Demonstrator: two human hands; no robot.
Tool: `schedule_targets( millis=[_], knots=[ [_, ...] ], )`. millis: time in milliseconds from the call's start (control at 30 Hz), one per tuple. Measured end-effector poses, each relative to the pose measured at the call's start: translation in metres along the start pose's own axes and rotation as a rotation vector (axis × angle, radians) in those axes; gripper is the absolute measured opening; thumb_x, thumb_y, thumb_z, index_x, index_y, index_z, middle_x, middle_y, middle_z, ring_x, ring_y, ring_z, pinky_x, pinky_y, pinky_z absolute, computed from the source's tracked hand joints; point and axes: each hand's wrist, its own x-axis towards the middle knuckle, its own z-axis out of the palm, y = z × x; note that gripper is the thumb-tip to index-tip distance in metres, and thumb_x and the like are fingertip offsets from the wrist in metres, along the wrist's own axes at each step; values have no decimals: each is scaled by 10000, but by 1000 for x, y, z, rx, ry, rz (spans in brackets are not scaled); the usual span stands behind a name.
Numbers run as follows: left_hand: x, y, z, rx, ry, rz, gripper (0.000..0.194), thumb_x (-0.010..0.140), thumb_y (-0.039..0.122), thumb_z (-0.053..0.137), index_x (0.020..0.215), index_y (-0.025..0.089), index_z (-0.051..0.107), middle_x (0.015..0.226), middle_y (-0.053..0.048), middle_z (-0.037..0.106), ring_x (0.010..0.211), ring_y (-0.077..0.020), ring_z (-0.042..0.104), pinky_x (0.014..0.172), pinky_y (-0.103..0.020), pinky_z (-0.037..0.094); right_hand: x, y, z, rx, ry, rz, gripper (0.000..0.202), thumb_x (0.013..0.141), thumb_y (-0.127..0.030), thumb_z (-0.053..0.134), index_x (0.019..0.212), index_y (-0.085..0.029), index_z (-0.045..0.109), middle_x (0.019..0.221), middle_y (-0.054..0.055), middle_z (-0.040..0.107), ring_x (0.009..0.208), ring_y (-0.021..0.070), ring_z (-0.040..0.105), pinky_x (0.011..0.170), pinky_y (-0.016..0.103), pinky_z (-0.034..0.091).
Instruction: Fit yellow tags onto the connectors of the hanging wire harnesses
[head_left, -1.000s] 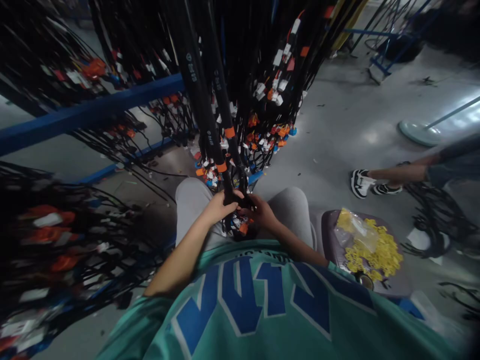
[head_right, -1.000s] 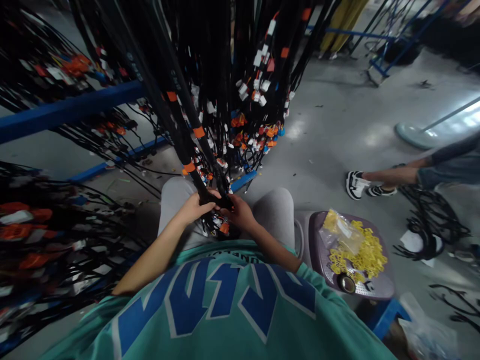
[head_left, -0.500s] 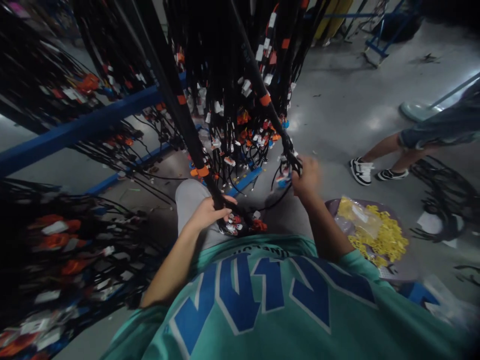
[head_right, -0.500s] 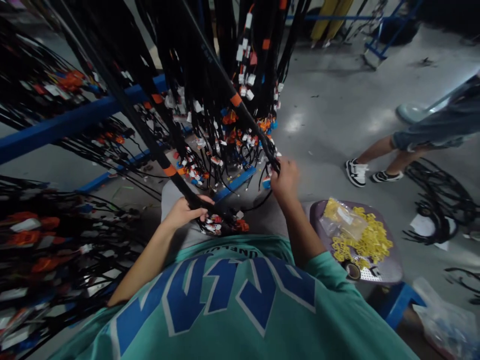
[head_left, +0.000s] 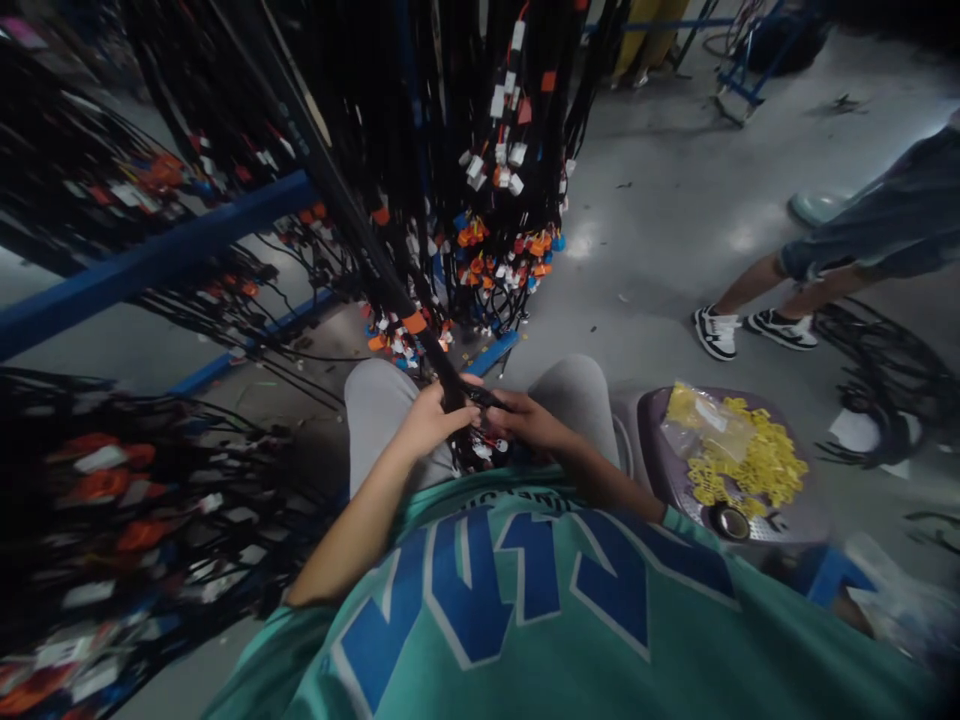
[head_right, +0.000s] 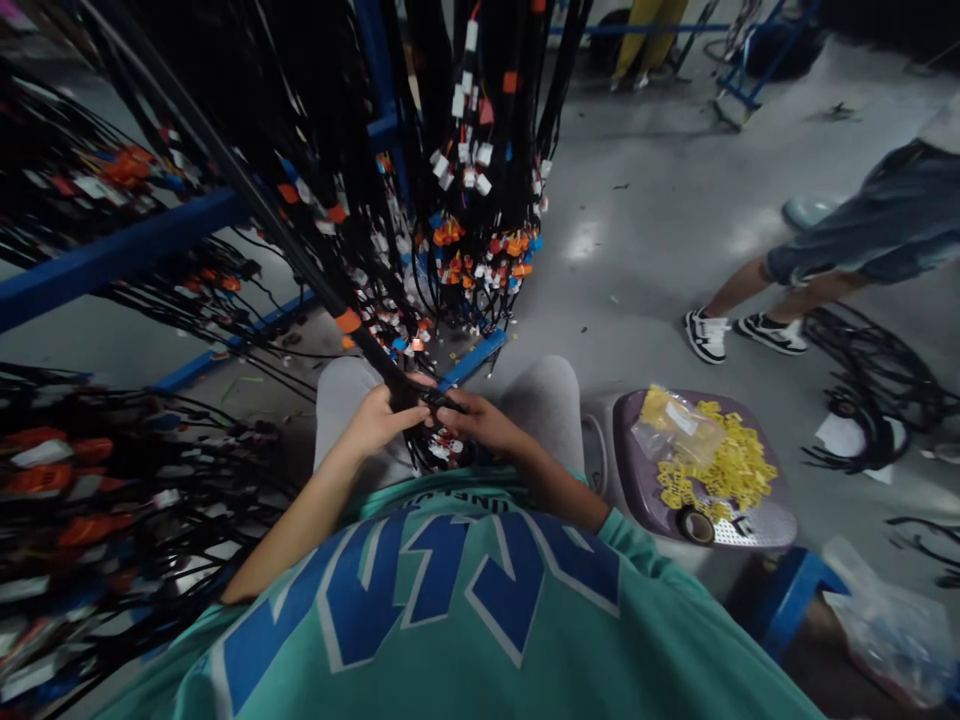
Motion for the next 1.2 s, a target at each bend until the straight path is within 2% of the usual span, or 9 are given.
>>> schedule_targets(
  millis=[100,233,400,600,767,900,1000,1100,1200],
  knots=[
    [0,2,1,-169,-61,-19,487,602,314,747,1023,136,579,635,2,637,605,-160,625,641,-286,498,-2,-5,-5,115,-62,31,434,739,-575,598,825,-154,542,518,-79,381,453,63,309,447,205,241],
    [0,2,1,-407,-158,-36,560,619,487,709,1040,137,593,666,-60,659,686,-242,664,604,-326,513,-4,-10,-6,171,-115,65,455,722,-582,617,806,-142,533,492,-85,374,418,51,290,422,203,218],
    [4,-4,-2,-487,-223,-127,617,623,638,625,982,136,615,834,-145,685,864,-339,663,641,-402,541,-4,-8,-7,268,-181,98,462,699,-578,646,806,-147,519,484,-96,362,378,31,246,376,185,170],
    [11,-14,-3,-472,-233,-168,398,615,395,730,905,152,606,1003,-151,677,800,-296,683,550,-335,553,-4,-3,-6,309,-197,127,457,696,-574,653,815,-158,509,483,-94,373,370,29,240,361,174,162],
    [12,-18,-1,-548,-258,-160,390,624,357,750,921,138,622,1011,-151,685,778,-275,692,526,-290,559,-5,1,-7,374,-227,139,444,697,-547,674,842,-153,530,547,-70,443,390,23,263,365,166,168],
    [10,-15,4,-629,-292,-146,397,636,303,762,951,113,610,982,-151,693,739,-259,694,590,-332,579,-4,8,-10,446,-286,132,439,692,-528,691,829,-149,519,648,-33,539,378,6,268,344,163,168],
    [7,-12,7,-649,-304,-142,412,656,312,754,979,102,608,948,-149,696,720,-256,694,607,-349,579,-3,12,-12,486,-313,118,426,707,-512,688,827,-142,515,644,-33,542,370,-1,259,336,158,159],
    [2,-7,9,-635,-223,-131,386,674,337,734,967,113,621,928,-134,698,756,-255,691,612,-326,569,-2,14,-11,502,-283,137,427,692,-502,705,814,-143,508,672,-31,544,372,-6,260,331,157,138],
    [-4,-2,12,-630,-150,-97,465,673,484,694,947,113,635,850,-115,698,752,-243,684,611,-307,552,-2,14,-10,497,-256,138,435,684,-509,706,818,-153,496,670,-40,531,368,-6,252,333,163,124]
  ],
)
